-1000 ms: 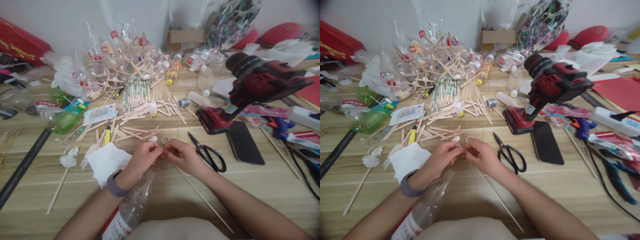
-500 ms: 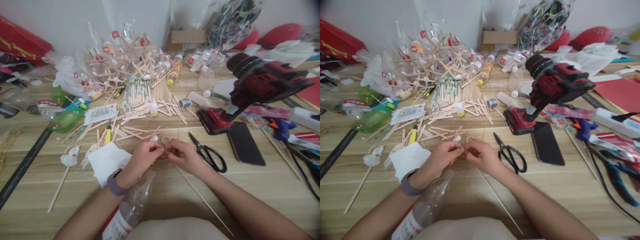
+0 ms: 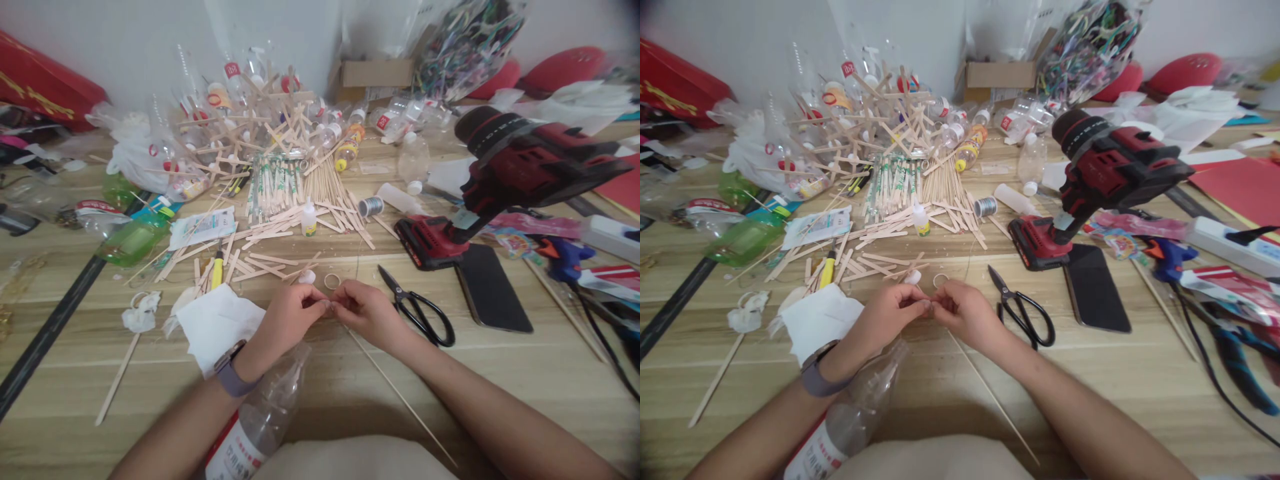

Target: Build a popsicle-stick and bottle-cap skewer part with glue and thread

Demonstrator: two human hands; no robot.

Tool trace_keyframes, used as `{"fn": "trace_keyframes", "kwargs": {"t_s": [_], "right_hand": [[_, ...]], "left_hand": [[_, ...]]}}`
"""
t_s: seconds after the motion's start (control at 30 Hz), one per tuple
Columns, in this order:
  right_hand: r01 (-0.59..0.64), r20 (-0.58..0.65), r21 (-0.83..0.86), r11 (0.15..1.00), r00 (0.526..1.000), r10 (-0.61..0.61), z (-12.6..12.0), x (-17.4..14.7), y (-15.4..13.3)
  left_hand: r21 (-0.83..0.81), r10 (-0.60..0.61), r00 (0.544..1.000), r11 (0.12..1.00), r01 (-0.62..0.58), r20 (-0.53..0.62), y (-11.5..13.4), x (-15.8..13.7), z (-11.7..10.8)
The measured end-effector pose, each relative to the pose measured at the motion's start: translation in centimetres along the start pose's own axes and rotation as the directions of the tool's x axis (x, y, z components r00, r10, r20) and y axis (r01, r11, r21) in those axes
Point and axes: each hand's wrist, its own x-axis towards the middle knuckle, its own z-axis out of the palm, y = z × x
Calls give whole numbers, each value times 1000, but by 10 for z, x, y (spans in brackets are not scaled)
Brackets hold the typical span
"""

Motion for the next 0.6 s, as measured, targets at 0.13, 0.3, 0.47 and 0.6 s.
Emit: {"fn": "trace_keyframes", "kwargs": {"t_s": [0.13, 0.3, 0.47, 0.6], "right_hand": [[-53, 17, 21, 998, 998, 53, -2, 1, -1], [-116, 65, 70, 991, 992, 112, -3, 2, 1], [-153, 130, 114, 982, 982, 138, -4, 3, 2], [-159, 167, 137, 978, 977, 136, -4, 3, 1]], "left_hand": [[68, 43, 999, 997, -43, -9, 1, -2, 0], [131, 75, 997, 988, -75, 5, 2, -4, -1], [186, 77, 996, 979, -82, 36, 4, -4, -3], [198, 104, 993, 974, -113, 54, 4, -2, -5]]}}
